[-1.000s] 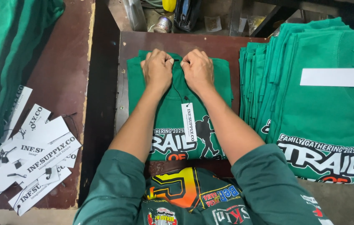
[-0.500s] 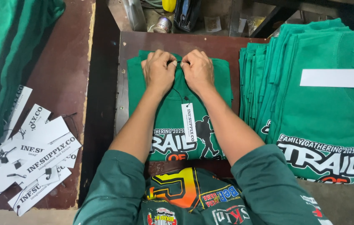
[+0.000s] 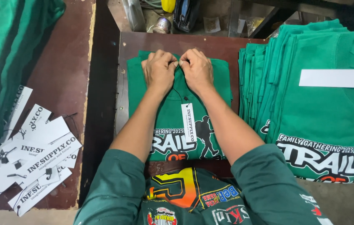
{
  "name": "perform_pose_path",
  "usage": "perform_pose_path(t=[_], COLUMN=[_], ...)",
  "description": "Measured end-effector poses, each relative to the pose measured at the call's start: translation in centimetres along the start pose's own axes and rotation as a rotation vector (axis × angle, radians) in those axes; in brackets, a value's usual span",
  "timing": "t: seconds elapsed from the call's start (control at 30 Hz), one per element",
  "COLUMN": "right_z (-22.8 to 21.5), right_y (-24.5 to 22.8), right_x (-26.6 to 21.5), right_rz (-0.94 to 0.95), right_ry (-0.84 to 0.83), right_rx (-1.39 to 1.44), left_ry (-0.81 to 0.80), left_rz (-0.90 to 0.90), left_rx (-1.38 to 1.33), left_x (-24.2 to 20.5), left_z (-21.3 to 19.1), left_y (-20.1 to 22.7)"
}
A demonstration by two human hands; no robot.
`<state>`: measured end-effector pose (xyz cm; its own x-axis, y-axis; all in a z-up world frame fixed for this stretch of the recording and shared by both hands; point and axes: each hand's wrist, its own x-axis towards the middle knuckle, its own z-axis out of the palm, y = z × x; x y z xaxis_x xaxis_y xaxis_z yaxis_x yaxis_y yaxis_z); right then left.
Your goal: The person attaches white tags to the necks of green t-shirts using a small black plastic fastener. They thread the tag string through the fastener, secure it to the shirt, and then fold the shirt before placing it on a stack.
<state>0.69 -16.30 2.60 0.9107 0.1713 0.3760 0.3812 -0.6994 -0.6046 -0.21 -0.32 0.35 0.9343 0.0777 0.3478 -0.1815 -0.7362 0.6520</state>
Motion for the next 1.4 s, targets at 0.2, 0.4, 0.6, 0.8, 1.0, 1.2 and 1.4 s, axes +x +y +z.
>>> perform_pose_path(t=[0.2, 0.4, 0.6, 0.8, 1.0, 1.2, 1.4], right_z=[0.5, 0.3, -6.2, -15.6, -18.3, -13.8, -9.4], right_y=[0.6, 2.6, 0.0, -3.1, -4.7, -5.8, -2.8], right_x=[0.1, 0.2, 1.5, 0.6, -7.6, -19.5, -23.8], right_rz=[0.003, 0.253, 0.166, -0.115, -0.1, -0.142, -0.162], right_ry=[0.035, 0.366, 0.502, 0.22, 0.069, -0.151, -0.137], right_rx=[0.006, 0.168, 0.11, -0.55, -0.807, -0.407, -0.505], left_ry=[0.03, 0.155, 0.18, 0.149, 0.044, -0.087, -0.293], left_rz=[-0.016, -0.043, -0.021, -0.024, -0.074, -0.074, -0.022], left_rx=[-0.046, -0.216, -0.285, -0.351, -0.141, 0.074, 0.302], left_x=[0.0, 0.1, 0.3, 0.6, 0.7, 1.1, 4.4], left_z=[-0.1, -0.6, -1.0, 0.2, 1.0, 1.8, 0.2], left_y=[0.0, -0.3, -0.5, -1.7, -2.1, -2.1, -0.2])
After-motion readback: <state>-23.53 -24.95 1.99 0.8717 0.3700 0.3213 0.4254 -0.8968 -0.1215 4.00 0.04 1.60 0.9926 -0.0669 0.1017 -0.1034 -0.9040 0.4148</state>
